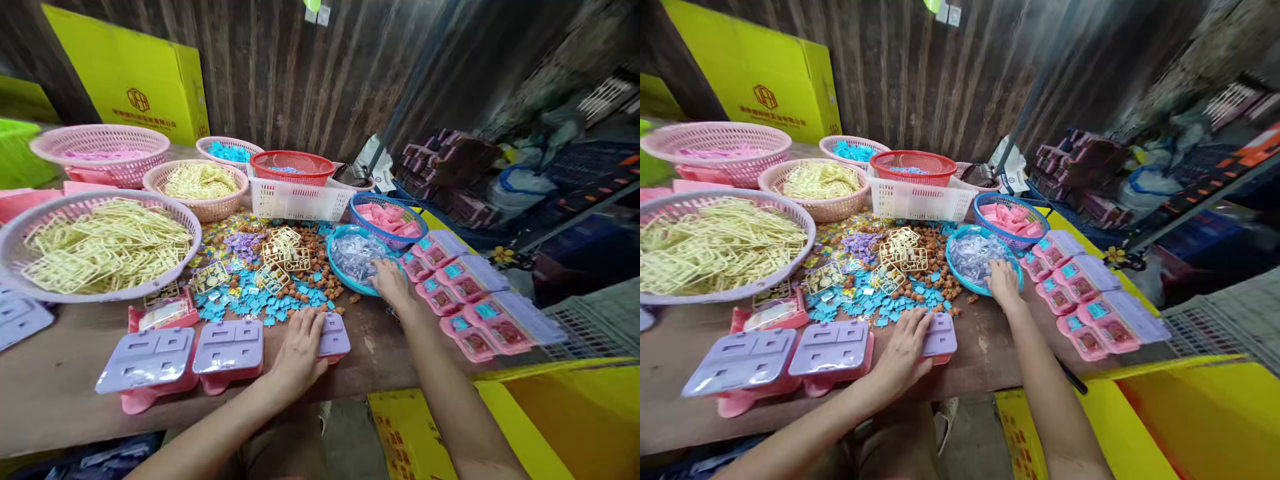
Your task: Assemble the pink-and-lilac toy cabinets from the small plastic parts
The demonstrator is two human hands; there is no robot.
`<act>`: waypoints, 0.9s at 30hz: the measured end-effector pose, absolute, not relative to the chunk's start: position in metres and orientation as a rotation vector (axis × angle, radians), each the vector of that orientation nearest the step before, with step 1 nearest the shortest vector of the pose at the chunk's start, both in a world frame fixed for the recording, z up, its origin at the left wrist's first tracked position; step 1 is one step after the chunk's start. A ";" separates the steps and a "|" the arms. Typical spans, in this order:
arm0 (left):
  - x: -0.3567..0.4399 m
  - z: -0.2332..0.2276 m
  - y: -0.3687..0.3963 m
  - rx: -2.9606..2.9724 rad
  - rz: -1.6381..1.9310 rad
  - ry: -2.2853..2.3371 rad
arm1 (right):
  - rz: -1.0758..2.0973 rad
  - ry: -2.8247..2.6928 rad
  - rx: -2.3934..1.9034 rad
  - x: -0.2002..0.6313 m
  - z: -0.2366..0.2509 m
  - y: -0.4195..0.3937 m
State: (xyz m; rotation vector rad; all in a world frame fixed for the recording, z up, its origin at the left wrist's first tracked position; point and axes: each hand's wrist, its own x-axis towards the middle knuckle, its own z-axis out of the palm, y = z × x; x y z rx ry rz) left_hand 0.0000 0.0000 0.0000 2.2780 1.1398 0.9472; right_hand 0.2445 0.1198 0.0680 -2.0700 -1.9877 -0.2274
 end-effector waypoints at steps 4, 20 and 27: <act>-0.011 -0.001 -0.003 2.111 1.024 1.118 | -0.175 -1.939 -2.042 0.244 0.064 0.125; -0.015 0.013 0.014 1.561 1.064 1.285 | 0.965 -1.242 -1.457 0.175 0.040 -0.013; -0.015 0.020 0.018 1.680 1.059 1.283 | 0.961 -1.217 -1.446 0.166 0.032 -0.021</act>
